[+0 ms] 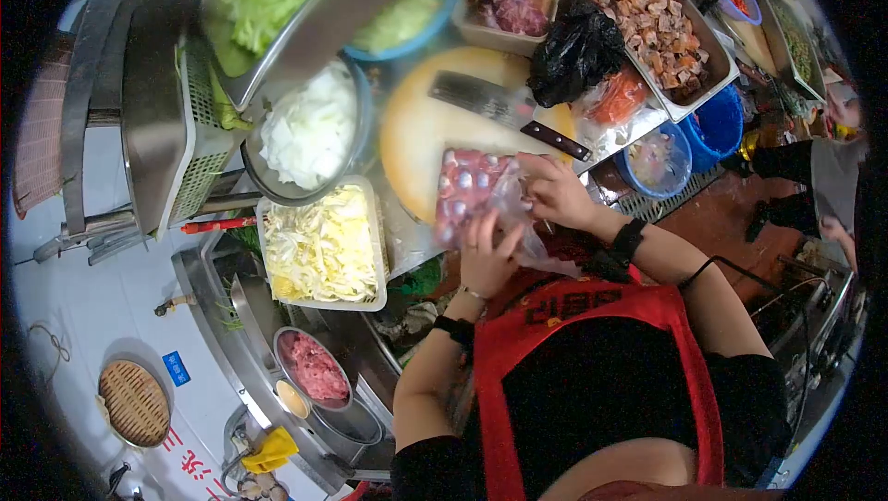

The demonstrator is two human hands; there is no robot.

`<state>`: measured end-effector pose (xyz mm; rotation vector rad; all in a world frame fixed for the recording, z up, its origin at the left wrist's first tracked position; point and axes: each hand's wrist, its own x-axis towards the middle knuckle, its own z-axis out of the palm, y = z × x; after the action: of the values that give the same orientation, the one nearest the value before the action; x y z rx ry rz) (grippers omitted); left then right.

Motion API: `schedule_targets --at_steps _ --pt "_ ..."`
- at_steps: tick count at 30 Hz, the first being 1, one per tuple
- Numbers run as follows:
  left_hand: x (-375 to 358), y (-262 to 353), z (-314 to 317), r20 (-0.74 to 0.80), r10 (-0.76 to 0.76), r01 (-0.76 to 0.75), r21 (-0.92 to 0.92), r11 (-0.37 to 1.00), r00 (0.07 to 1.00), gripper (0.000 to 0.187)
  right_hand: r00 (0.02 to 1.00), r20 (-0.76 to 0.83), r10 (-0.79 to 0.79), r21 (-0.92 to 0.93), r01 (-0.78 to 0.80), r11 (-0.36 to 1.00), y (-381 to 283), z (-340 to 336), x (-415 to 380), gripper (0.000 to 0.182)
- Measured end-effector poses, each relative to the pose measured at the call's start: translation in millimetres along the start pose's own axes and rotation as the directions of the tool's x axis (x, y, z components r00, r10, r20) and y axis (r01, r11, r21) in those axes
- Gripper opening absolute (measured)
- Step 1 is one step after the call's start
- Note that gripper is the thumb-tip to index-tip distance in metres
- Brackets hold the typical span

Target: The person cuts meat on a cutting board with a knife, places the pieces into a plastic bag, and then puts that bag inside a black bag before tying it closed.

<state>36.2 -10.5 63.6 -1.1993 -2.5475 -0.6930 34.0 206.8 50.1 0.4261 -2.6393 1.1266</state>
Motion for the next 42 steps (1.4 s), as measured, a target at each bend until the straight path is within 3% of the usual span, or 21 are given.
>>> schedule_targets --at_steps 4,5,6,7,10,14,16,18,20,21,22,25,27,30,32,33,35,36,38,39,42 --pt "14.0 -6.9 13.5 0.006 -0.154 0.153 0.032 0.988 0.988 0.059 0.997 -0.042 -0.065 0.110 0.069 0.991 4.9 -12.5 -7.8 0.018" --pt "16.0 -7.9 14.6 -0.001 -0.155 0.155 0.030 0.987 0.988 0.059 0.955 0.003 0.296 0.618 -0.234 0.751 1.1 -16.4 -4.3 0.014" --pt "16.7 -9.1 15.0 0.005 -0.144 0.143 0.060 0.988 0.990 0.056 0.805 0.226 0.548 0.901 -0.387 0.197 -3.6 -19.7 -1.0 0.012" --pt "17.3 -10.3 15.1 0.011 -0.130 0.128 0.090 0.988 0.991 0.054 0.829 0.194 0.524 0.860 -0.401 0.316 0.5 -32.6 6.8 0.011" --pt "24.2 -10.4 16.9 -0.048 -0.057 0.062 0.109 0.992 0.997 0.038 0.773 -0.001 0.634 0.942 -0.212 0.260 2.6 -40.2 44.3 0.013" --pt "20.6 -17.6 20.6 -0.144 0.017 -0.022 -0.033 0.999 0.989 0.017 0.721 -0.108 0.685 0.898 -0.225 0.378 11.3 -44.6 91.8 0.011" --pt "0.9 -28.8 31.2 -0.145 -0.309 0.261 -0.277 0.925 0.940 0.012 0.840 0.001 0.543 0.819 -0.312 0.482 29.4 -31.8 98.5 0.015" --pt "24.5 -16.1 -2.3 -0.085 -0.689 0.429 -0.726 0.538 0.720 0.011 0.762 -0.022 0.648 0.790 -0.384 0.478 33.9 -42.9 96.4 0.021" --pt "41.1 -20.7 -33.1 0.057 -0.902 0.415 -0.899 0.140 0.428 0.025 0.777 -0.520 0.354 0.202 -0.291 0.935 59.4 -55.3 85.9 0.031" --pt "45.6 -33.3 -35.6 -0.021 -0.945 0.346 -0.928 0.140 0.327 0.027 0.801 -0.582 0.142 -0.211 -0.317 0.924 58.1 -73.1 85.0 0.042" --pt "46.7 -39.4 -40.0 -0.074 -0.955 0.329 -0.929 0.171 0.288 0.030 0.808 -0.563 0.173 -0.318 -0.405 0.857 58.0 -83.0 85.4 0.046" --pt "50.2 -56.4 -39.9 -0.313 -0.880 0.405 -0.797 0.448 0.356 0.039 0.808 -0.565 0.168 -0.422 -0.457 0.783 65.3 -99.8 93.9 0.050" --pt "45.8 -72.4 -27.8 -0.445 -0.754 0.600 -0.459 0.655 0.483 0.044 0.824 -0.420 0.380 -0.466 -0.555 0.689 78.5 -107.9 100.3 0.044" --pt "53.5 -73.4 -24.9 -0.484 -0.643 0.600 -0.265 0.755 0.594 0.045 0.769 -0.332 0.546 -0.379 -0.639 0.669 118.1 -119.9 101.8 0.034" --pt "57.7 -67.8 -31.8 -0.475 -0.538 0.544 -0.140 0.827 0.696 0.048 0.700 -0.531 0.478 -0.191 -0.648 0.737 118.1 -135.7 100.5 0.026" --pt "61.2 -65.0 -35.5 -0.447 -0.434 0.482 -0.006 0.876 0.782 0.052 0.623 -0.579 0.525 0.184 -0.528 0.829 115.0 -146.1 100.9 0.023" --pt "70.7 -60.0 -43.0 -0.346 -0.401 0.446 0.060 0.893 0.849 0.054 0.568 -0.479 0.669 0.726 -0.172 0.666 98.9 -169.2 97.6 0.021" --pt "73.6 -59.6 -46.1 -0.242 -0.369 0.407 0.130 0.904 0.897 0.057 0.562 -0.485 0.670 0.723 -0.173 0.669 82.5 -178.6 96.6 0.021" --pt "74.8 -67.8 -43.5 -0.228 -0.278 0.327 0.222 0.919 0.933 0.041 0.620 -0.290 0.729 0.954 0.132 0.268 33.1 -191.6 97.7 0.021" --pt "73.9 -75.1 -39.4 -0.200 -0.347 0.369 0.085 0.925 0.916 0.034 0.537 -0.126 0.834 0.979 0.202 0.018 -16.1 -198.2 102.4 0.024" --pt "74.0 -88.5 -39.0 -0.220 -0.314 0.325 0.016 0.946 0.924 0.022 0.693 -0.168 0.701 0.979 0.198 0.040 -20.6 -189.4 101.1 0.029"
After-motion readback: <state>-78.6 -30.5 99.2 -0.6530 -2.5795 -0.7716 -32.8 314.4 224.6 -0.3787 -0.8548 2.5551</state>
